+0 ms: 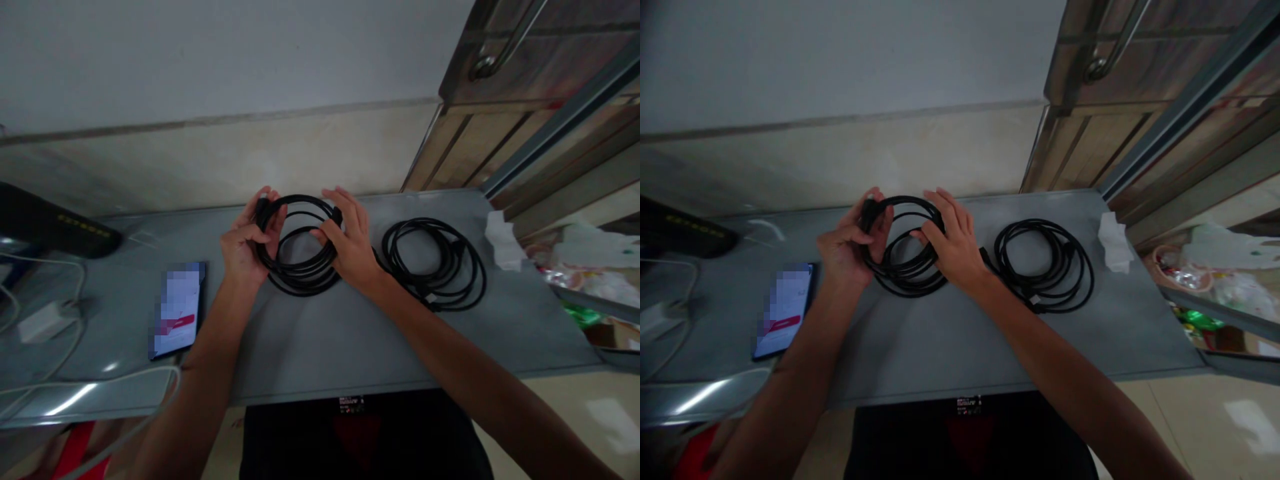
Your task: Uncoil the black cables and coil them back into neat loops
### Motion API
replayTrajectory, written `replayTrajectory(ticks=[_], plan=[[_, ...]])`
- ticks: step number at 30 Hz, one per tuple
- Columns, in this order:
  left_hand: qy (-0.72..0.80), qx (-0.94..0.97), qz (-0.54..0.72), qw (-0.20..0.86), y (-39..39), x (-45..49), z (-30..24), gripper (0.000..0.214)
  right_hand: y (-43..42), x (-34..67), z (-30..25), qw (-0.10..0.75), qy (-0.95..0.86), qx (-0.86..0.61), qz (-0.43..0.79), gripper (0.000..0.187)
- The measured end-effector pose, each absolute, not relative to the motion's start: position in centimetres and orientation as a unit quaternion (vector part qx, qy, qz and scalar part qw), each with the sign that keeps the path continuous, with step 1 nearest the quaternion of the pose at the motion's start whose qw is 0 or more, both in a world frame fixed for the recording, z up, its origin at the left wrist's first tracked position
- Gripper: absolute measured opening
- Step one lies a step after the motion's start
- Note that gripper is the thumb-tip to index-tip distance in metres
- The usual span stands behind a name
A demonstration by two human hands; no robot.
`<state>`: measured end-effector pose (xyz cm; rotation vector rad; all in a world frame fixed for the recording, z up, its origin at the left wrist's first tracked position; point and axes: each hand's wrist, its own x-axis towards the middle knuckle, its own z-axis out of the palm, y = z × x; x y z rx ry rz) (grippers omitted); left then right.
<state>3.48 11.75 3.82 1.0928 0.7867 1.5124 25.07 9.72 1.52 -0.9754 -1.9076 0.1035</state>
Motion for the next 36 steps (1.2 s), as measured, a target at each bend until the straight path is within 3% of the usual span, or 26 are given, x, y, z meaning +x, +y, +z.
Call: replayTrajectory(ticks=[5, 12, 17, 26, 36], plan=[[0.355, 0.485, 0.626, 0.497, 12.1, 3.1, 3.8, 0.052, 10.2, 25.0, 1.0, 0.492, -0.773, -0.392, 0.087, 0.026], [0.372, 0.518, 0.615, 0.464, 12.8, 3.3, 2.8, 0.063, 10.7, 25.3, 0.2, 0.496, -0.751, -0.415, 0.133, 0.041], [0.450, 0.547, 0.585, 0.395, 13.6, 2.5, 2.1, 0.056, 11.3, 25.6, -0.9, 0.487, -0.755, -0.410, 0.156, 0.029], [0.501, 0.676, 0.473, 0.263, 13.5, 2.7, 1.1, 0.051, 11.3, 25.9, -0.9, 0.460, -0.758, -0.427, 0.176, 0.030], [0.513, 0.734, 0.400, 0.194, 13.8, 2.2, 0.5, 0.044, 11.4, 26.4, -0.9, 0.401, -0.791, -0.421, 0.191, 0.063]])
